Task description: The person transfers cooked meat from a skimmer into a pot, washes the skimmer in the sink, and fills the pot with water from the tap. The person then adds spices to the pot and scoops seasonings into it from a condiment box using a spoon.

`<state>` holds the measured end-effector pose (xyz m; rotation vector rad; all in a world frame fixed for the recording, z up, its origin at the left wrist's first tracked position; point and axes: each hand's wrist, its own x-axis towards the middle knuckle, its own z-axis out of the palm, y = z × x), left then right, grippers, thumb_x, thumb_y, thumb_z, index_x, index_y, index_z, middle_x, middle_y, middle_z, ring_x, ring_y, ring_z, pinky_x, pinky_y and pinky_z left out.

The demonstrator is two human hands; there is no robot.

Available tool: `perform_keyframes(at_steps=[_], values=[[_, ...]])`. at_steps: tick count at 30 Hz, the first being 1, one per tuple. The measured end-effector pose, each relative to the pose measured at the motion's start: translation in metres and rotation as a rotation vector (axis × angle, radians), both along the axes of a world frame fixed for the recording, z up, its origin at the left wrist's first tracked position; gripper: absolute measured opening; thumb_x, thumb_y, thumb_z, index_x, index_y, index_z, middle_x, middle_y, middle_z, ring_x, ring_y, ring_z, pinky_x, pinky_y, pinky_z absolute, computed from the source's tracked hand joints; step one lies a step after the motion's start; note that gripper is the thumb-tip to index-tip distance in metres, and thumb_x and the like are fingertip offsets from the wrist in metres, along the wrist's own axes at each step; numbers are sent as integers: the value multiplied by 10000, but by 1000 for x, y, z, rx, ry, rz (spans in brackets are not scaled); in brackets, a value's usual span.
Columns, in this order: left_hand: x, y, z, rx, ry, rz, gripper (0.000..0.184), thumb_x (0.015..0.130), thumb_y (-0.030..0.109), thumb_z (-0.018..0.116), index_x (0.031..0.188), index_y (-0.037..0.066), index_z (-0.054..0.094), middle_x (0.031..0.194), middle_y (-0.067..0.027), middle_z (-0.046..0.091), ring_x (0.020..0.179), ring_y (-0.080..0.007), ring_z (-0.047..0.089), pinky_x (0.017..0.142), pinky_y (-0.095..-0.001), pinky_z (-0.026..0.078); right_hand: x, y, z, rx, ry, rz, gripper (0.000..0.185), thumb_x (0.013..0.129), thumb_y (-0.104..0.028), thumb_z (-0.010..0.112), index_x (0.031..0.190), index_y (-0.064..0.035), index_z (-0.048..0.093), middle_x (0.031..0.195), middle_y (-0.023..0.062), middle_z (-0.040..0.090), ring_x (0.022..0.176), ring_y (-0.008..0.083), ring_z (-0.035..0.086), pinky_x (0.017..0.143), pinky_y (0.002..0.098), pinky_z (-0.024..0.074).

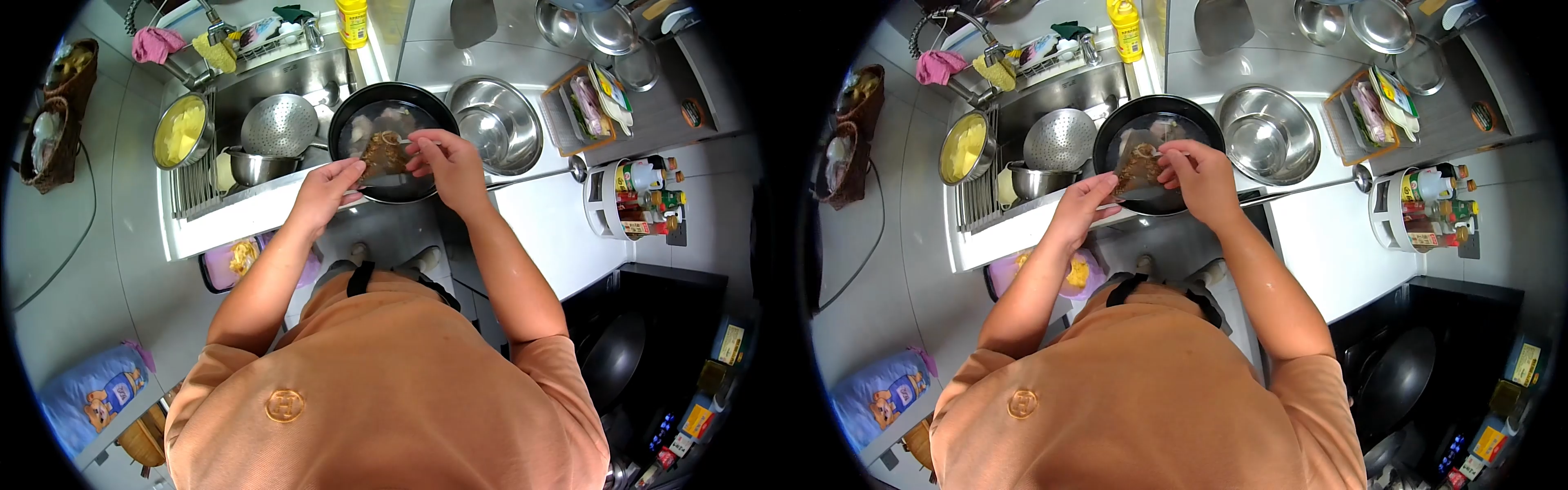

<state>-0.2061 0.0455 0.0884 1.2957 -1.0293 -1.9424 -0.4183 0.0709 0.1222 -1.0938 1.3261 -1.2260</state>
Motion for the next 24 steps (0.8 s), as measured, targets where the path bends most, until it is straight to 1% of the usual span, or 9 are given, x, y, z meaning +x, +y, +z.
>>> perform_keyframes(at_steps=[5, 8, 9, 12, 13, 16, 17, 20, 24], values=[[25, 0, -5, 12, 7, 56, 332, 906, 300, 604, 1108, 38, 591, 973, -22, 590, 835, -106, 551, 820, -302, 523, -20, -1, -4, -38, -147, -80, 182, 932, -87, 508, 1024, 8, 633, 866, 87, 649, 714, 135, 634, 621, 251, 530], [46, 0, -10, 11, -2, 139, 350, 901, 320, 609, 1113, 42, 585, 947, -12, 587, 818, -110, 551, 815, -308, 525, -35, -6, -19, -44, 61, -107, 181, 932, -91, 511, 1016, 10, 637, 854, 71, 645, 711, 120, 628, 614, 238, 517], [53, 0, -10, 14, -18, 162, 360, 895, 335, 615, 1105, 44, 589, 937, -9, 586, 816, -112, 557, 816, -313, 525, -38, -7, -27, -7, 174, -109, 170, 914, -76, 530, 1020, -10, 644, 863, 92, 658, 709, 164, 638, 621, 268, 507], [67, -1, -4, -2, -23, 220, 370, 890, 344, 620, 1102, 42, 588, 935, -15, 589, 815, -113, 562, 820, -316, 523, -39, -5, -48, -202, 639, -19, 176, 882, -59, 552, 1028, -37, 648, 868, 121, 655, 729, 252, 640, 651, 318, 503], [68, -1, 1, 2, -9, 243, 353, 892, 333, 622, 1075, 32, 604, 925, 9, 561, 813, -95, 518, 800, -299, 533, -35, -5, -55, -214, 662, 7, 180, 849, -47, 568, 1008, -56, 651, 891, 140, 636, 787, 331, 611, 699, 371, 493], [74, -2, 4, -13, -6, 268, 341, 895, 329, 620, 1066, 35, 606, 921, 13, 559, 816, -92, 512, 800, -301, 530, -22, -6, -56, -439, 833, 84, 157, 835, -45, 575, 974, -52, 650, 891, 129, 629, 815, 337, 599, 724, 389, 487], [76, -3, 3, -12, 10, 273, 328, 895, 321, 621, 1059, 38, 608, 924, 15, 560, 814, -94, 509, 801, -302, 529, -18, -5, -52, -405, 832, 105, 164, 815, -33, 576, 958, -60, 649, 911, 130, 627, 845, 335, 596, 741, 405, 482], [75, -1, 4, -24, 24, 282, 351, 892, 319, 625, 1088, 29, 602, 937, 13, 558, 822, -96, 506, 804, -306, 529, -12, -7, -43, -522, 914, 85, 193, 799, -23, 577, 974, -58, 649, 914, 129, 628, 854, 332, 599, 741, 409, 482], [74, -3, -2, -50, 15, 255, 394, 898, 342, 609, 1128, 24, 579, 1045, -32, 579, 893, -139, 544, 843, -333, 510, -8, -2, -35, -617, 1012, -24, 208, 784, -13, 583, 980, -40, 645, 928, 131, 632, 863, 324, 605, 751, 410, 484]])
